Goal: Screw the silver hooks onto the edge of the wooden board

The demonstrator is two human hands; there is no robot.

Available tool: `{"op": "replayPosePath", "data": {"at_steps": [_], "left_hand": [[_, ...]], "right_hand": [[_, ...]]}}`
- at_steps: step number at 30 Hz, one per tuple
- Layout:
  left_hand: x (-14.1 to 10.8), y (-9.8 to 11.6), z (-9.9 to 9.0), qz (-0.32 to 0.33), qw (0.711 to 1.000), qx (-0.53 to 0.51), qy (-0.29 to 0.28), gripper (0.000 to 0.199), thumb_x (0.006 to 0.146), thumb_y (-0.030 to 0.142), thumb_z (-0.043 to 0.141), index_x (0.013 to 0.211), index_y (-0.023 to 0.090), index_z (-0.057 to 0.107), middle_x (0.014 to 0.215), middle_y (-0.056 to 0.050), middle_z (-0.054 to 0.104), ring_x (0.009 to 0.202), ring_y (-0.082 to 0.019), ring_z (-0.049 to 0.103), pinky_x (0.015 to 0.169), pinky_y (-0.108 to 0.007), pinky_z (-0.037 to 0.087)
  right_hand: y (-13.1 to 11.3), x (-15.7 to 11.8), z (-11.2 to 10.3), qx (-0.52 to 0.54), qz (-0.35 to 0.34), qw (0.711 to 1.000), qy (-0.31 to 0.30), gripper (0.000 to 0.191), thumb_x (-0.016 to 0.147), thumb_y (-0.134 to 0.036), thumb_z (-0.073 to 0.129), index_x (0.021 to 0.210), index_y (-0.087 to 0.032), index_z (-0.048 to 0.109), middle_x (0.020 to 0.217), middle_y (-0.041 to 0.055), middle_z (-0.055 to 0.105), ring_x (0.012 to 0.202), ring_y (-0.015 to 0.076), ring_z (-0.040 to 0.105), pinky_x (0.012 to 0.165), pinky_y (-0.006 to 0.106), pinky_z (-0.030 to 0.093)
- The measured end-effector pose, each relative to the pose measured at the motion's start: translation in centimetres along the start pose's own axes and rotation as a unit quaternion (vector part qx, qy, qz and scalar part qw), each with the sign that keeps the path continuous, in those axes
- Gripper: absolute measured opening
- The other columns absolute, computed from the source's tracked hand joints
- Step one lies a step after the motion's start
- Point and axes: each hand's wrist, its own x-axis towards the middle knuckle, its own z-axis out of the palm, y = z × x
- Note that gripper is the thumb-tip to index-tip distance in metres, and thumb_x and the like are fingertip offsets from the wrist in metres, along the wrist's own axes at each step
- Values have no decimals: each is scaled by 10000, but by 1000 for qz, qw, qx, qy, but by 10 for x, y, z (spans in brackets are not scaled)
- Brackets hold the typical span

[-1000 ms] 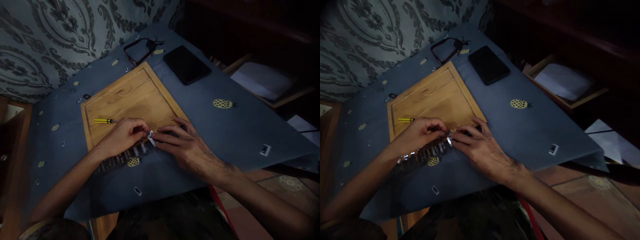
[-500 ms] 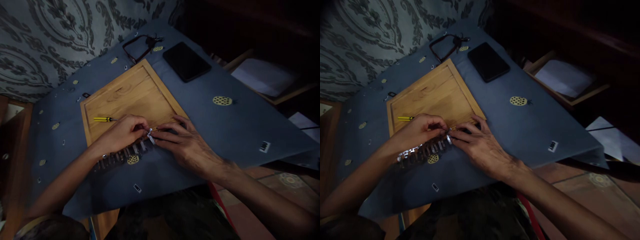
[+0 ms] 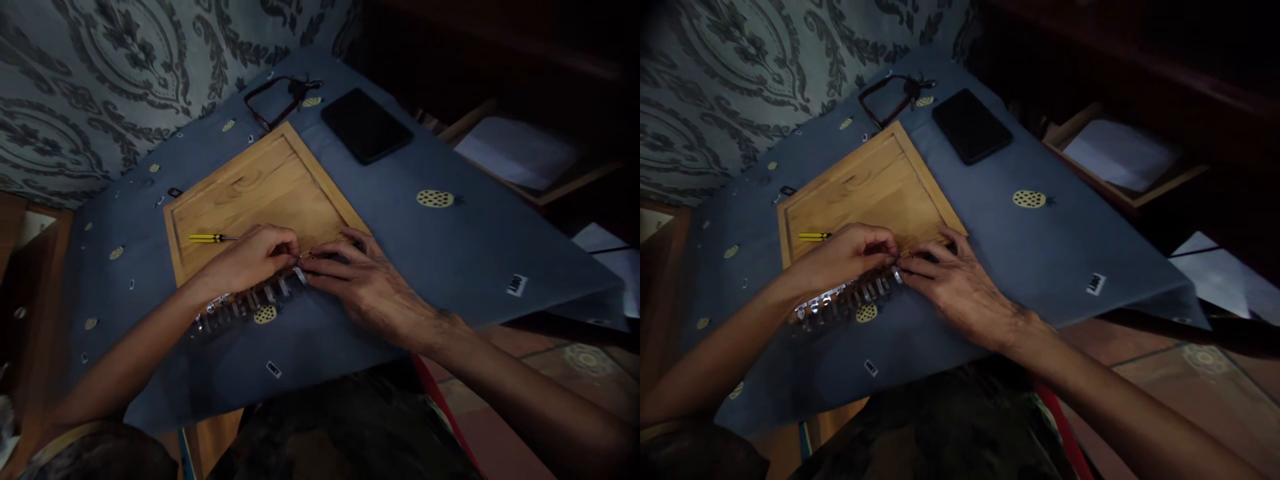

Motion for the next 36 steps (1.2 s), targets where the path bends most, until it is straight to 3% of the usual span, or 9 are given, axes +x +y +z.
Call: {"op": "replayPosePath", "data": {"at_steps": [20, 29, 36], "left_hand": [[-9, -7, 7, 15, 998, -56, 40, 91, 829, 185, 578, 866, 158, 657, 714, 23, 649, 639, -107, 559, 604, -221, 415], [-14, -12, 10, 26, 997, -18, 64, 104, 869, 169, 556, 875, 150, 659, 757, 8, 666, 678, -109, 566, 624, -229, 415], [-15, -6, 13, 52, 990, 62, 114, 51, 837, 166, 689, 826, 162, 639, 707, 38, 627, 659, -107, 550, 629, -243, 371]], "right_hand": [[2, 1, 2, 7, -5, 1000, 2, 493, 814, 5, 499, 1152, -273, 725, 1246, 9, 743, 1217, 256, 582, 1149, 590, 287], [5, 1, 5, -3, -14, 1000, 12, 485, 816, -3, 493, 1136, -282, 728, 1241, 2, 745, 1207, 248, 584, 1140, 571, 296], [6, 0, 8, -7, -17, 1000, 17, 477, 820, -12, 500, 1128, -297, 728, 1237, -15, 746, 1204, 244, 586, 1140, 559, 293]]}}
